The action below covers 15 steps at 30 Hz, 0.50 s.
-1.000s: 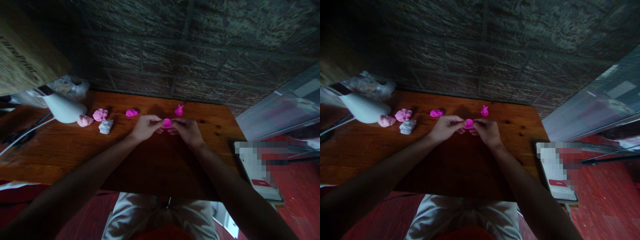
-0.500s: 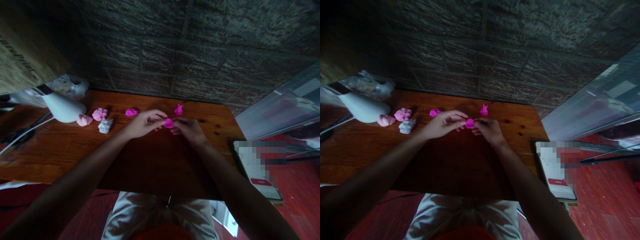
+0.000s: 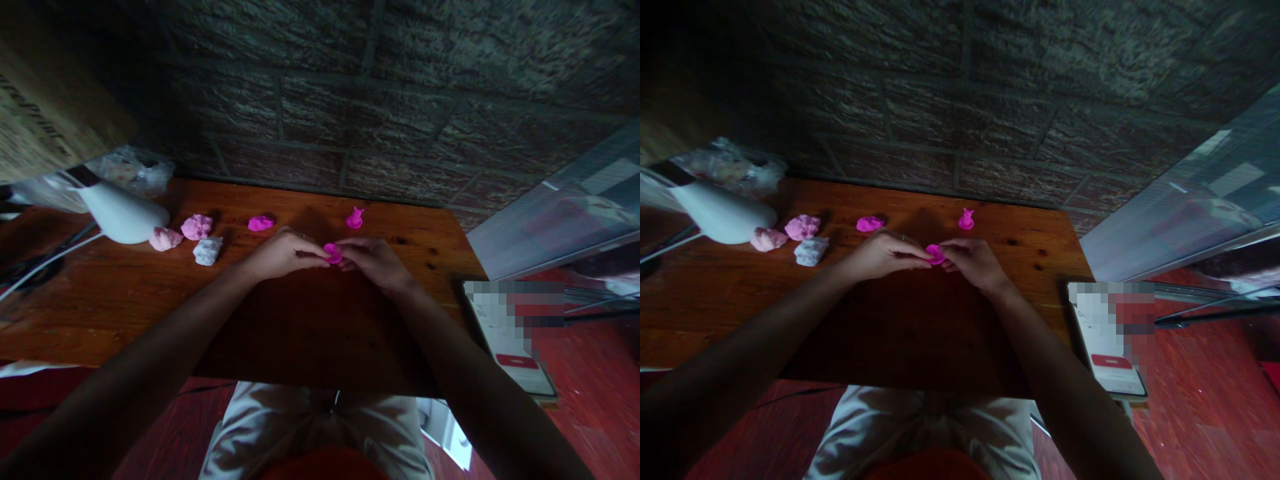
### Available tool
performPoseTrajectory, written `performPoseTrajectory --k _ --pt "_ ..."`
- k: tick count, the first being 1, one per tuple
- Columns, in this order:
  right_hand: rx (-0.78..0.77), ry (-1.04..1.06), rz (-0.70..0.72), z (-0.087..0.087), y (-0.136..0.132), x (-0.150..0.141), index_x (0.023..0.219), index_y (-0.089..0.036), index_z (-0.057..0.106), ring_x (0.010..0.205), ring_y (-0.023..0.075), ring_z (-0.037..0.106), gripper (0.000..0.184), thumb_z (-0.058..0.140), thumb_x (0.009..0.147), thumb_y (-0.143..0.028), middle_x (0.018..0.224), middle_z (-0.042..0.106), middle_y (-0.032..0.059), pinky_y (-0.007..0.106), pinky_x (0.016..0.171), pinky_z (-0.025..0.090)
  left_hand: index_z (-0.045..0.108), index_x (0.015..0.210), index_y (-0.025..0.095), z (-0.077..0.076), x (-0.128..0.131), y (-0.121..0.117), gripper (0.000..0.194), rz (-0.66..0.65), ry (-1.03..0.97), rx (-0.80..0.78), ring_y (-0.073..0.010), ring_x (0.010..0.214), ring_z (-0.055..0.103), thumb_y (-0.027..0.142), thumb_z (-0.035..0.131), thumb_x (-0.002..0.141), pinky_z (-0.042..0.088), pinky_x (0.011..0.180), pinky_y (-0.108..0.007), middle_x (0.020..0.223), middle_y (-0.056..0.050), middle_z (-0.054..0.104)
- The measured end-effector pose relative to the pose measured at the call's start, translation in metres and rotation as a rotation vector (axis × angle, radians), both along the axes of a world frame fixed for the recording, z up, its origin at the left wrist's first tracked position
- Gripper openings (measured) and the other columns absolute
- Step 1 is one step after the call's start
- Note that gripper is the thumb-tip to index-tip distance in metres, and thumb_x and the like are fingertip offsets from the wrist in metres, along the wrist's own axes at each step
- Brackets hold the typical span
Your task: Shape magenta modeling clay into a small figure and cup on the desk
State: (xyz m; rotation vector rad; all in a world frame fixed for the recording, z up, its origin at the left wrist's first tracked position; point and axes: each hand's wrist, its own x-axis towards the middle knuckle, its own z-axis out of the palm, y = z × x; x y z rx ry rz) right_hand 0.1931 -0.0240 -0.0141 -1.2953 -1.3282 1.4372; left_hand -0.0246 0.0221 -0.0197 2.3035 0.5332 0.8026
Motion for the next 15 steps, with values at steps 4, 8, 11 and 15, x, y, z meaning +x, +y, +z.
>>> performPoseTrajectory --k 4,8,11,15 --pt "0.022 -0.052 0.021 -0.0011 0.0003 -0.0005 0.089 -0.019 0.082 0.069 0.0108 0.069 0.016 0.072 0.084 -0.031 0.079 0.078 0.0018 0.022 0.068 0.058 0.082 0.096 0.021 0.0011 0.0009 -0.0001 0.011 0.005 0.051 0.051 -0.0168 0.081 0.079 0.023 0.073 0.091 0.058 0.076 -0.023 0.095 -0.006 0.083" --pt "0.047 -0.086 0.044 -0.0033 0.0002 -0.0005 0.088 -0.019 0.081 0.069 0.0113 0.069 0.014 0.071 0.085 -0.028 0.077 0.077 0.0012 0.022 0.068 0.058 0.082 0.094 0.021 0.0027 0.002 -0.0002 0.01 -0.006 0.09 0.084 -0.0163 0.082 0.078 0.019 0.073 0.09 0.058 0.077 -0.022 0.094 -0.005 0.083" --pt "0.053 -0.103 0.044 -0.0041 0.0 0.0005 0.091 -0.02 0.082 0.07 0.0116 0.07 0.014 0.07 0.086 -0.027 0.08 0.078 0.0013 0.023 0.07 0.059 0.082 0.097 0.021 0.0018 0.0025 -0.0016 0.011 -0.003 0.09 0.05 -0.0158 0.082 0.078 0.02 0.073 0.09 0.057 0.077 -0.022 0.094 -0.004 0.083" --pt "0.045 -0.096 0.025 -0.0037 0.0001 0.001 0.092 -0.02 0.082 0.068 0.0116 0.07 0.016 0.072 0.085 -0.03 0.079 0.078 0.0017 0.024 0.071 0.059 0.082 0.103 0.022 -0.0023 0.0036 -0.004 0.016 0.026 0.065 -0.033 -0.0174 0.086 0.079 0.022 0.076 0.088 0.059 0.08 -0.023 0.101 -0.005 0.082"
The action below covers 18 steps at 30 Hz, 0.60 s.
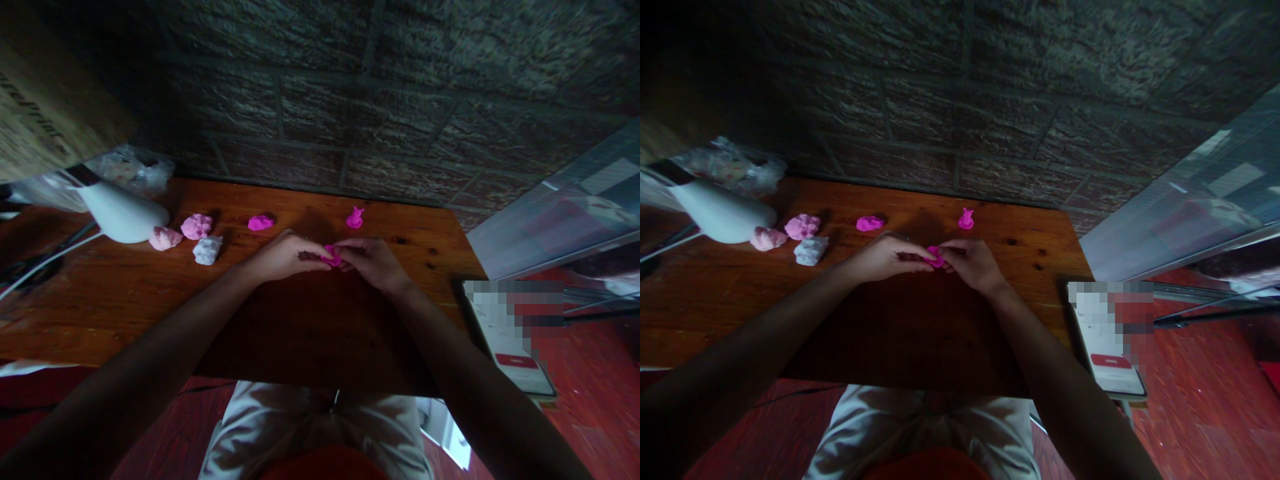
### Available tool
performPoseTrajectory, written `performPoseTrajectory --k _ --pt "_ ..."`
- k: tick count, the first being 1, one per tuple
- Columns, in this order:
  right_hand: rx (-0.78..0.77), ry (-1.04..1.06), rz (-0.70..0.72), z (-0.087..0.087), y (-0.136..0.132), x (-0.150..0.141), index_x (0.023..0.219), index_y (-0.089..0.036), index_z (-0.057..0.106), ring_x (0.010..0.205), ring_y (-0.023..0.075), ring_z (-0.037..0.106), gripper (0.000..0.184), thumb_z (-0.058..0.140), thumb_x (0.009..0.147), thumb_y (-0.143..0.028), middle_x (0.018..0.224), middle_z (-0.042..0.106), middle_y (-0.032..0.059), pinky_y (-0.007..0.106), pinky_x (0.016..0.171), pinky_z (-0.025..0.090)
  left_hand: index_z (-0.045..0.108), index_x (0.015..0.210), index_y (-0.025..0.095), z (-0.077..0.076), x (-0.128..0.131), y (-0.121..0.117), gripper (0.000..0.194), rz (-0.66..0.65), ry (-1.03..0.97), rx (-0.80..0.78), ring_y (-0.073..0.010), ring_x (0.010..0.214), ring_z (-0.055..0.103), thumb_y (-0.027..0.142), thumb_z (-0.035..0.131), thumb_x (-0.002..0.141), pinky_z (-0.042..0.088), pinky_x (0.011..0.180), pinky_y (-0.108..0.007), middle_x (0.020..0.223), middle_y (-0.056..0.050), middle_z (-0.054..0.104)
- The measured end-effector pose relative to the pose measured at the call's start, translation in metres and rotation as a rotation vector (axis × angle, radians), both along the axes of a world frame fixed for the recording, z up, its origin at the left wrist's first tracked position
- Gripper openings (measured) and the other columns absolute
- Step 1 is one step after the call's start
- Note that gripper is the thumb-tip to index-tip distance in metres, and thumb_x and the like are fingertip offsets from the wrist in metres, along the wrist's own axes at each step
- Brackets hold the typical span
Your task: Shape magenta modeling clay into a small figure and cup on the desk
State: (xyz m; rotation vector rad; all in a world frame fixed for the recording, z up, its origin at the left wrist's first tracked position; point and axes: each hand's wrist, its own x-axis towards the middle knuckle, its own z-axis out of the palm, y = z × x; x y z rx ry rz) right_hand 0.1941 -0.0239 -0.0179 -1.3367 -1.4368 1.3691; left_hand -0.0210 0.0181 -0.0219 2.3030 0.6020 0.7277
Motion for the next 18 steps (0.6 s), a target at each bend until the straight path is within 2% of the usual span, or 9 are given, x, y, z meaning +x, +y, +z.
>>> performPoseTrajectory --k 6,13,18 --pt "-0.002 0.022 -0.023 0.0015 0.0003 -0.0012 0.088 -0.02 0.082 0.064 0.0106 0.067 0.018 0.074 0.083 -0.034 0.075 0.077 0.0009 0.023 0.068 0.058 0.082 0.105 0.023 -0.0045 0.002 0.001 0.018 -0.011 -0.042 0.01 -0.0185 0.085 0.079 0.023 0.077 0.087 0.059 0.075 -0.023 0.1 -0.007 0.082" --pt "0.021 0.018 0.0 0.0011 -0.0005 -0.001 0.083 -0.019 0.081 0.064 0.0113 0.065 0.027 0.077 0.077 -0.045 0.074 0.075 0.0011 0.024 0.067 0.057 0.083 0.095 0.021 -0.0043 0.0025 0.002 0.012 0.007 -0.054 0.04 -0.0152 0.072 0.076 0.026 0.074 0.09 0.055 0.066 -0.021 0.087 -0.006 0.082" --pt "0.015 0.023 0.001 0.0022 0.0 -0.0003 0.084 -0.019 0.081 0.065 0.0116 0.065 0.026 0.077 0.077 -0.044 0.075 0.075 0.0013 0.025 0.068 0.057 0.083 0.097 0.021 -0.0063 0.0033 0.0001 0.014 0.024 -0.069 -0.054 -0.0155 0.076 0.077 0.029 0.074 0.09 0.057 0.07 -0.022 0.091 -0.006 0.083"
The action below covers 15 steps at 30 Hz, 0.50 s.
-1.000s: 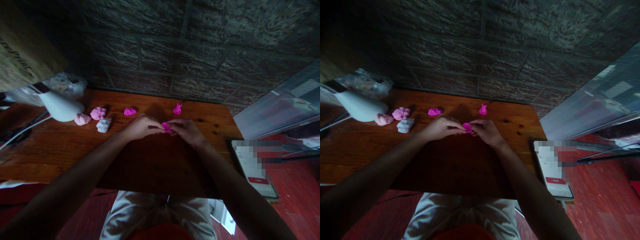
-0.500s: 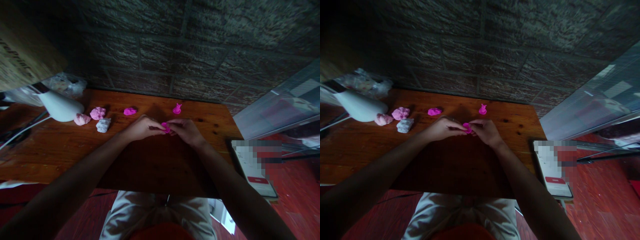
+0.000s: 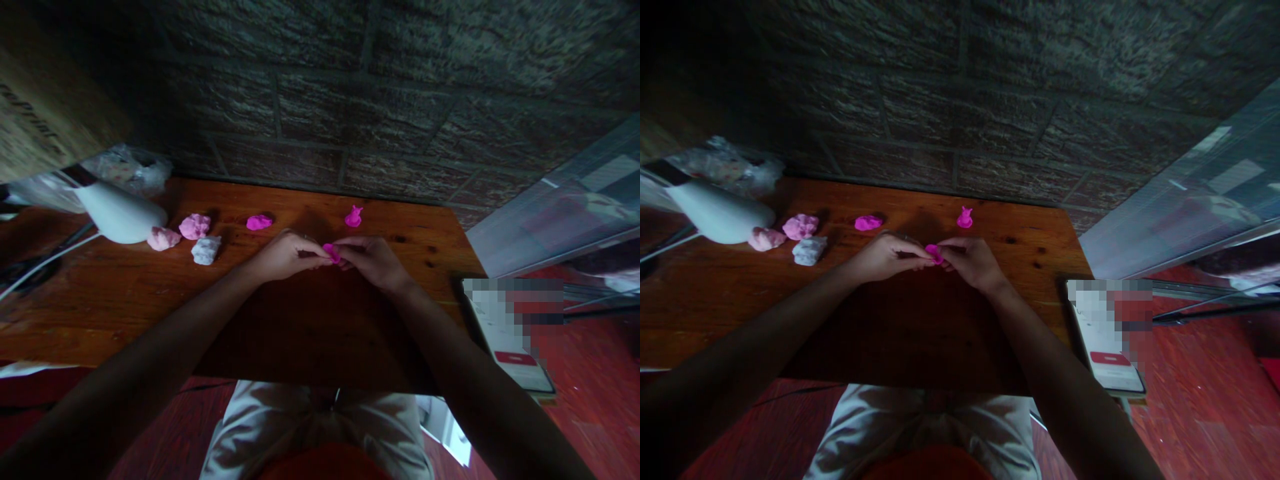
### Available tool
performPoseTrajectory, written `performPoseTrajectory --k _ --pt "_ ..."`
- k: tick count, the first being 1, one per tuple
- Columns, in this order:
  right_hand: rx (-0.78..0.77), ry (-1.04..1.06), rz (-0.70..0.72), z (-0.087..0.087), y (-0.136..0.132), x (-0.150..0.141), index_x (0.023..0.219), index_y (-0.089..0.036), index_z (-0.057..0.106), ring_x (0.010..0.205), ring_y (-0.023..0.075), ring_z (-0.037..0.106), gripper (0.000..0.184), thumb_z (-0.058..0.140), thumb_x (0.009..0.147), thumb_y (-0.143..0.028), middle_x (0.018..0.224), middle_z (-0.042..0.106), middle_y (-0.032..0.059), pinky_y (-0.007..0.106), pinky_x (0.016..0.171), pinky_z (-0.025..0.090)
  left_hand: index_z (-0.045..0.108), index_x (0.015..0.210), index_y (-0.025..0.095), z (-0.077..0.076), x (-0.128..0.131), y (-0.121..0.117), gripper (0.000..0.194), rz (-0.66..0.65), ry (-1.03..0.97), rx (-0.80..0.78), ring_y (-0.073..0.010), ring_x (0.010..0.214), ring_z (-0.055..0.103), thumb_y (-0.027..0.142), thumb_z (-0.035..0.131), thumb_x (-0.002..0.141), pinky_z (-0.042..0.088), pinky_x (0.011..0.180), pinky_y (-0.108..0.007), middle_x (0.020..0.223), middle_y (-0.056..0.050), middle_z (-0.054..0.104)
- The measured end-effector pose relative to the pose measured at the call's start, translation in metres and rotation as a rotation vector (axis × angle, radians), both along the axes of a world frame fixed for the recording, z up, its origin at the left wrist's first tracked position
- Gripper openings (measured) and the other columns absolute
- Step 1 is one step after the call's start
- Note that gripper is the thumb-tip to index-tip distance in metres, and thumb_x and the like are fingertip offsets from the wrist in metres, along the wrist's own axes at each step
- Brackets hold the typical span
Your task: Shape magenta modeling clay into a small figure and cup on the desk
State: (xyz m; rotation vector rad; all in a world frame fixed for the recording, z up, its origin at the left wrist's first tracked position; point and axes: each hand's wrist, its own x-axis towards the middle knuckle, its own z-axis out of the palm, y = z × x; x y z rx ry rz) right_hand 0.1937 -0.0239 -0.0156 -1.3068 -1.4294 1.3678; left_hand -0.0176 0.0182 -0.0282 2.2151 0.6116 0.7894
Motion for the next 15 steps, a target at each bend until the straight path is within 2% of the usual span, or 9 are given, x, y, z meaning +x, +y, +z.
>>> performPoseTrajectory --k 4,6,11,15 --pt "-0.011 0.0 -0.026 0.001 0.0001 0.0027 0.089 -0.019 0.081 0.066 0.0116 0.066 0.02 0.075 0.079 -0.035 0.075 0.076 0.0012 0.025 0.069 0.057 0.081 0.104 0.017 0.0002 -0.0022 0.0017 0.029 -0.01 -0.081 -0.206 -0.0192 0.088 0.078 0.037 0.08 0.083 0.062 0.08 -0.027 0.102 -0.009 0.082" --pt "-0.017 -0.003 -0.013 0.0019 -0.0004 0.0044 0.091 -0.018 0.081 0.066 0.0116 0.067 0.019 0.073 0.081 -0.033 0.076 0.076 0.0017 0.025 0.069 0.057 0.08 0.105 0.016 0.0017 -0.0048 0.0038 0.035 -0.013 -0.086 -0.271 -0.0198 0.087 0.078 0.04 0.081 0.081 0.063 0.079 -0.028 0.103 -0.009 0.082" --pt "-0.01 -0.019 0.05 0.0051 -0.0018 0.006 0.09 -0.019 0.082 0.069 0.0117 0.067 0.021 0.073 0.083 -0.037 0.08 0.078 0.0024 0.024 0.069 0.057 0.082 0.098 0.016 0.0033 -0.0097 0.0071 0.027 -0.017 -0.01 -0.25 -0.0172 0.07 0.076 0.038 0.079 0.083 0.062 0.065 -0.025 0.089 -0.008 0.082" --pt "-0.024 -0.028 0.068 0.0051 -0.0021 0.0062 0.09 -0.021 0.082 0.07 0.0116 0.068 0.019 0.074 0.084 -0.037 0.081 0.078 0.0016 0.023 0.069 0.057 0.082 0.098 0.019 0.0037 -0.0098 0.0066 0.022 -0.028 -0.015 -0.174 -0.0177 0.077 0.078 0.034 0.08 0.083 0.063 0.071 -0.025 0.094 -0.008 0.083"
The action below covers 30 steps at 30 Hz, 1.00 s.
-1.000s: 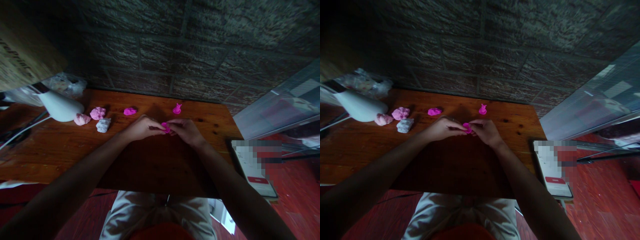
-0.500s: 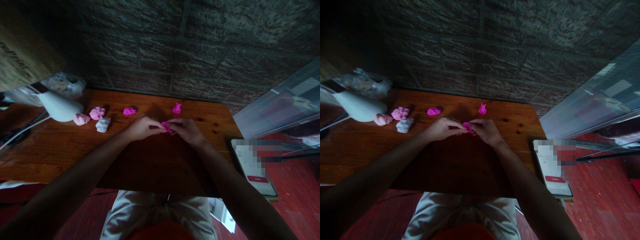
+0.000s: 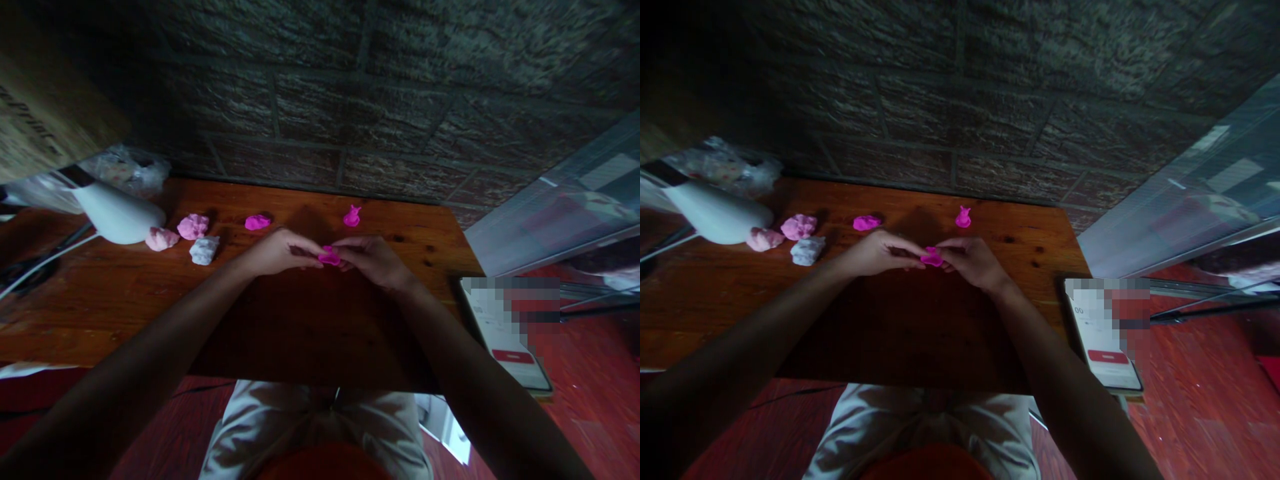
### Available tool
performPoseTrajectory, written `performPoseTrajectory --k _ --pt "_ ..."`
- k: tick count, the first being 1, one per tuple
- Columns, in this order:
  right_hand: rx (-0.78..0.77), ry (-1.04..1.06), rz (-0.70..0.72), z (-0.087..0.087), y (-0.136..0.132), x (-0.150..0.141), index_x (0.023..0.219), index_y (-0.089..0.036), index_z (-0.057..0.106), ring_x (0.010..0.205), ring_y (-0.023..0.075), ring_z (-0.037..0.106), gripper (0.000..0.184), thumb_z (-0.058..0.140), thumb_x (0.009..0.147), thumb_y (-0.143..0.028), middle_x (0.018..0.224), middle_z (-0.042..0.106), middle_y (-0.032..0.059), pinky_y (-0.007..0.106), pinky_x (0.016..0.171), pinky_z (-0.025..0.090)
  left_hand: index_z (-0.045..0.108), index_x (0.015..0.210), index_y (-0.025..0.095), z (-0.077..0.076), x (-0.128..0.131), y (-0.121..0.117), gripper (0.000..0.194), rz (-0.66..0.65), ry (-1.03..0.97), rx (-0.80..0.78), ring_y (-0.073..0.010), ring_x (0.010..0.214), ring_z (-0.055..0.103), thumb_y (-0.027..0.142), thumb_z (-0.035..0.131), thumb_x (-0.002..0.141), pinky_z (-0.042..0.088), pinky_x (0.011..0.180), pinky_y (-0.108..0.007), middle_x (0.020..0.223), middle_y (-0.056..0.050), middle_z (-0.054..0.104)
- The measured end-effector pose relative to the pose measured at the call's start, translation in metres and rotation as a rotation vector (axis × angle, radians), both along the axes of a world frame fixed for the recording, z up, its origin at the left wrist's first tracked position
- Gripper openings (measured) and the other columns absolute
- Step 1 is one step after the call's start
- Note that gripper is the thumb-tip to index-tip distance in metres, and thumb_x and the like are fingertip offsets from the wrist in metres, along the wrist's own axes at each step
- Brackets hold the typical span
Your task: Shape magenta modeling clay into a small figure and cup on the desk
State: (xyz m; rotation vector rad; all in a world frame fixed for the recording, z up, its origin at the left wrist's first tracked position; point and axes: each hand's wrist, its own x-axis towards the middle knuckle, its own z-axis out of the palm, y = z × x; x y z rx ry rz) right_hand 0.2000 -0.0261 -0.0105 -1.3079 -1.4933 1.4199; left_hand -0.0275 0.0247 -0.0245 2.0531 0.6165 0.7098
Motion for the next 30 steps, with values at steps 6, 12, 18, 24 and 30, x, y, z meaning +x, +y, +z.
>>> performPoseTrajectory --k 6,12,18,24,30 --pt "-0.013 0.018 0.039 -0.002 -0.001 0.001 0.092 -0.02 0.082 0.071 0.0116 0.068 0.02 0.075 0.083 -0.036 0.081 0.078 0.0019 0.024 0.071 0.057 0.083 0.091 0.021 0.004 -0.001 0.0 0.014 -0.009 0.046 0.11 -0.0164 0.074 0.077 0.032 0.078 0.085 0.059 0.069 -0.023 0.089 -0.008 0.083" --pt "0.014 0.015 0.071 -0.003 -0.001 -0.002 0.089 -0.02 0.082 0.068 0.0115 0.068 0.018 0.073 0.083 -0.034 0.078 0.078 0.0009 0.023 0.069 0.056 0.083 0.088 0.023 0.007 0.001 0.0 0.012 -0.034 0.145 0.192 -0.0146 0.071 0.076 0.031 0.074 0.088 0.055 0.069 -0.02 0.082 -0.005 0.082" --pt "0.039 -0.017 0.018 -0.006 0.0 -0.001 0.091 -0.02 0.081 0.069 0.0129 0.069 0.018 0.074 0.084 -0.035 0.079 0.078 0.0017 0.025 0.07 0.058 0.079 0.096 0.018 0.009 0.003 -0.004 0.024 0.007 0.027 0.066 -0.0169 0.078 0.077 0.039 0.077 0.085 0.058 0.072 -0.023 0.089 -0.007 0.082" --pt "0.087 0.027 -0.123 -0.005 0.0 -0.005 0.095 -0.018 0.08 0.071 0.0146 0.071 0.028 0.076 0.08 -0.042 0.081 0.078 0.0039 0.027 0.07 0.059 0.073 0.088 0.012 0.008 0.007 -0.003 0.034 0.229 -0.036 -0.112 -0.0109 0.055 0.066 0.045 0.066 0.092 0.051 0.05 -0.019 0.074 -0.007 0.076" --pt "0.145 -0.043 -0.16 -0.007 0.001 -0.004 0.096 -0.019 0.082 0.066 0.0148 0.069 0.027 0.072 0.082 -0.04 0.078 0.078 0.0038 0.028 0.067 0.058 0.075 0.081 0.012 0.007 0.012 -0.006 0.036 0.22 -0.004 -0.156 -0.0087 0.049 0.061 0.044 0.065 0.094 0.044 0.044 -0.016 0.062 -0.004 0.072"
